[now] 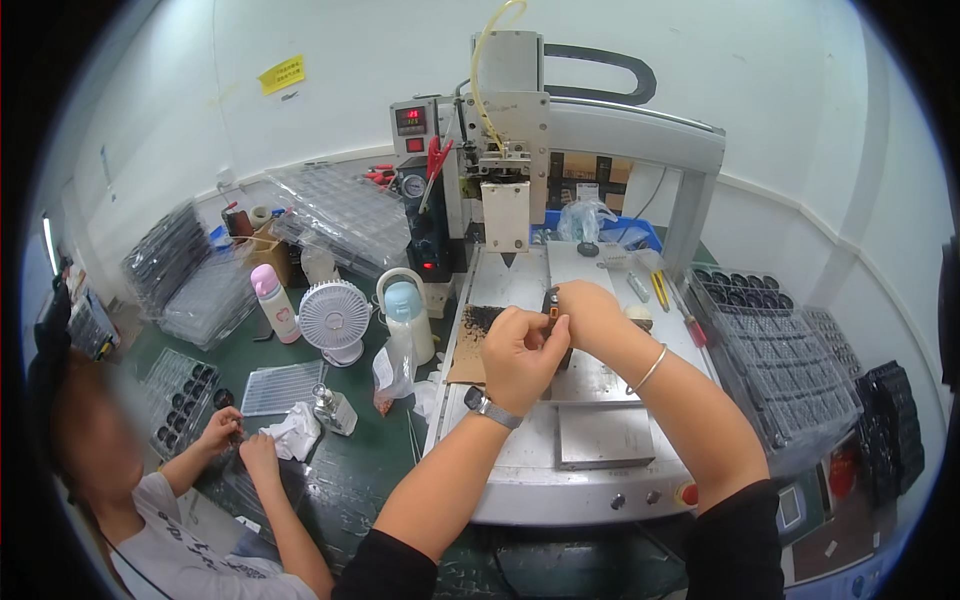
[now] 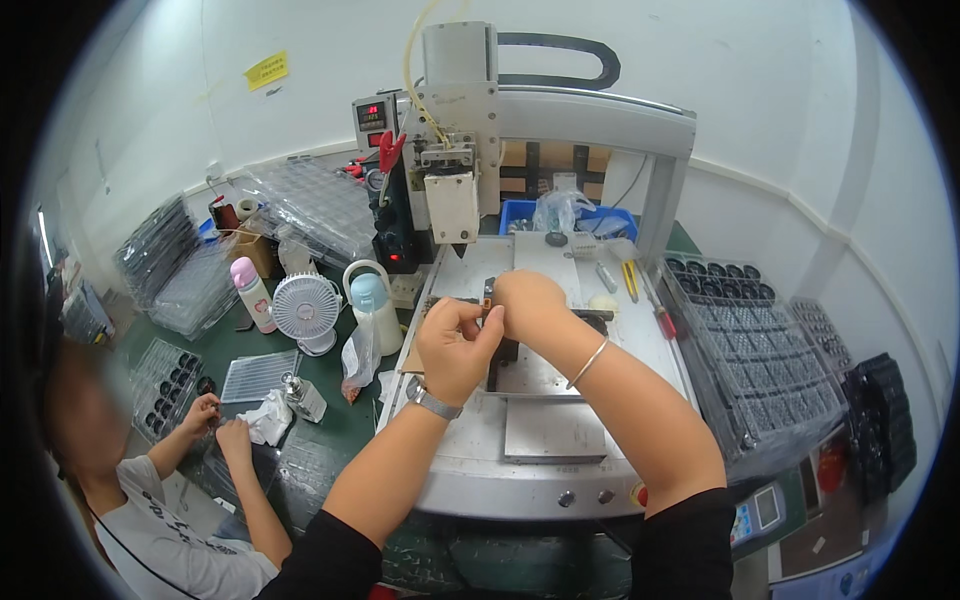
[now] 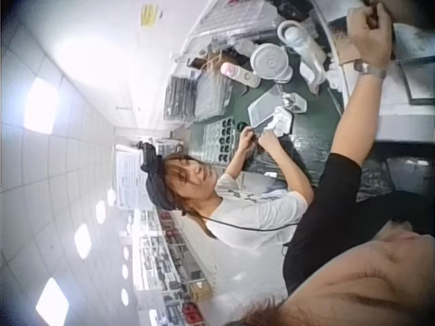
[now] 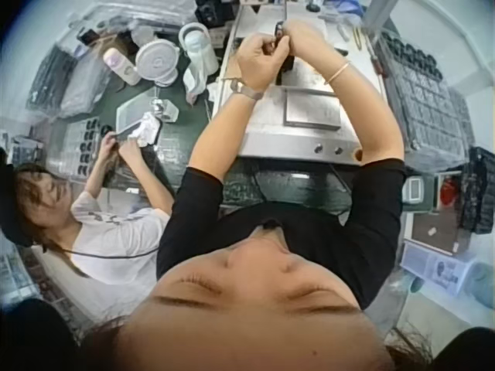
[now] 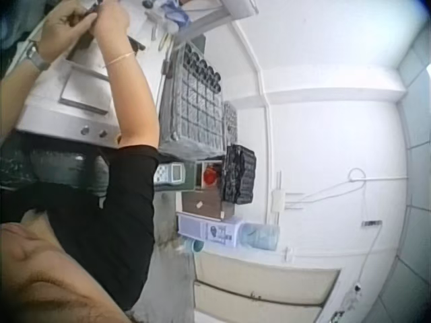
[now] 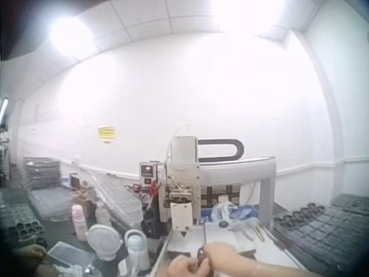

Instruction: Assembling small electronic components using an assembly fixture and a manual press.

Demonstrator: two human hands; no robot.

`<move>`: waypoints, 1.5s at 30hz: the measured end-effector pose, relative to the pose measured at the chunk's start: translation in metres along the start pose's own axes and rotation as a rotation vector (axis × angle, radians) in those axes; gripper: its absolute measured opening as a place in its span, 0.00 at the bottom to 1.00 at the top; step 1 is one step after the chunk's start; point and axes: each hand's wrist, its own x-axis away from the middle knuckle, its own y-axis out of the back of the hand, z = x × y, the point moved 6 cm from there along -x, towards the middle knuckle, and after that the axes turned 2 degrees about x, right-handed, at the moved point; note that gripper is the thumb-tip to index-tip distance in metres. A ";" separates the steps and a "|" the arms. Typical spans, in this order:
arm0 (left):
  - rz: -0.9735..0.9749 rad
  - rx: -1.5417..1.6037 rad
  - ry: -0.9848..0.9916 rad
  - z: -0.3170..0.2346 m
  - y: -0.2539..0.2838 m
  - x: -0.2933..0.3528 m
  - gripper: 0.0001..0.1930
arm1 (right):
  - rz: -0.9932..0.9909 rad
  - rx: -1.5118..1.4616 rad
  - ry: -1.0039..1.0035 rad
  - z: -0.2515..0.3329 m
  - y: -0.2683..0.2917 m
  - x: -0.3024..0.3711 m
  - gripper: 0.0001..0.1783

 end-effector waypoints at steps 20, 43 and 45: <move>-0.210 0.186 0.238 0.032 0.025 0.005 0.10 | -0.101 0.034 0.071 0.018 -0.025 0.018 0.20; 0.524 -1.142 0.315 0.013 0.241 0.173 0.12 | -0.330 0.000 0.042 0.023 -0.114 0.293 0.42; 0.153 -0.778 0.194 -0.043 0.218 0.136 0.14 | -0.436 0.021 0.122 0.022 -0.122 0.297 0.43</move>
